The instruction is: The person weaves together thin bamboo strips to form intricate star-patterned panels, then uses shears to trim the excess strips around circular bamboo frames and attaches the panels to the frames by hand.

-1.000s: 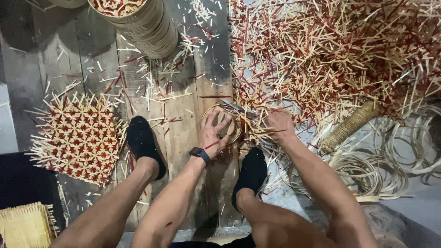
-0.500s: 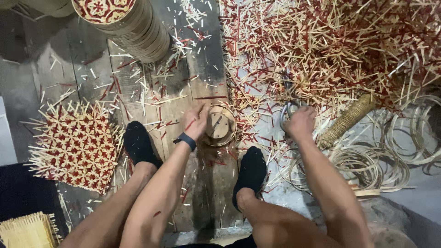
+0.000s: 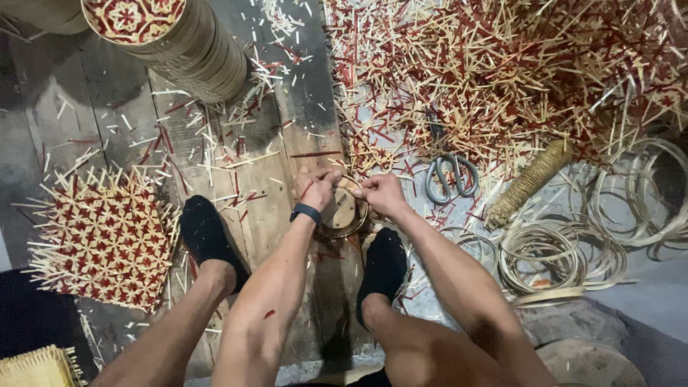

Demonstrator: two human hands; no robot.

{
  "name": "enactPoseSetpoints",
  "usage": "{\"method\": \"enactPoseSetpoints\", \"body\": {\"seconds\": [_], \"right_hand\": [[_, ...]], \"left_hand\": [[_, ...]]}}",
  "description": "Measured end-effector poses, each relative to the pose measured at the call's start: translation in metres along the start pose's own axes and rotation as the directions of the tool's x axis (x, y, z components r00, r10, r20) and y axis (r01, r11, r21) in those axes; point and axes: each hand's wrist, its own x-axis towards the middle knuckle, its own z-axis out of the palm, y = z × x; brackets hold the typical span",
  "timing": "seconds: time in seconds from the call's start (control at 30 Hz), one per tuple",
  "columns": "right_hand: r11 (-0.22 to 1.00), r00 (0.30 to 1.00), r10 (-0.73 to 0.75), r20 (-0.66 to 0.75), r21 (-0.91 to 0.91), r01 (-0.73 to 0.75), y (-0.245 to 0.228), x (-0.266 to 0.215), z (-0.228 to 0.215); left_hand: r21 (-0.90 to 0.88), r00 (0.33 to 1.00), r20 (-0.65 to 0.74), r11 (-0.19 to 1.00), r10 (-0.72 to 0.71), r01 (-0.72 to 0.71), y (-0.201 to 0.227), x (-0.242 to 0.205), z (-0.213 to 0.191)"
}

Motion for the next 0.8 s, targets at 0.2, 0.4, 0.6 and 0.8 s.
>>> {"method": "enactPoseSetpoints", "body": {"seconds": [0.2, 0.4, 0.6, 0.8], "right_hand": [[0.980, 0.976, -0.151, -0.157, 0.107, 0.169, -0.002, -0.016, 0.008], [0.849, 0.984, 0.059, 0.170, 0.509, -0.139, 0.034, -0.041, 0.009], [0.761, 0.982, 0.092, 0.167, 0.623, -0.178, 0.053, -0.032, 0.023], [0.820, 0.990, 0.139, 0.034, 0.557, -0.134, 0.038, -0.041, 0.027]], "left_hand": [[0.035, 0.994, -0.015, 0.994, 0.105, -0.104, -0.011, -0.003, -0.006], [0.145, 0.983, -0.062, 0.973, -0.174, 0.182, -0.073, -0.031, -0.042], [-0.336, 0.926, 0.157, 0.862, -0.345, 0.378, -0.080, -0.019, -0.039], [-0.227, 0.912, -0.030, 0.891, -0.410, 0.393, -0.045, -0.028, -0.044]]}}
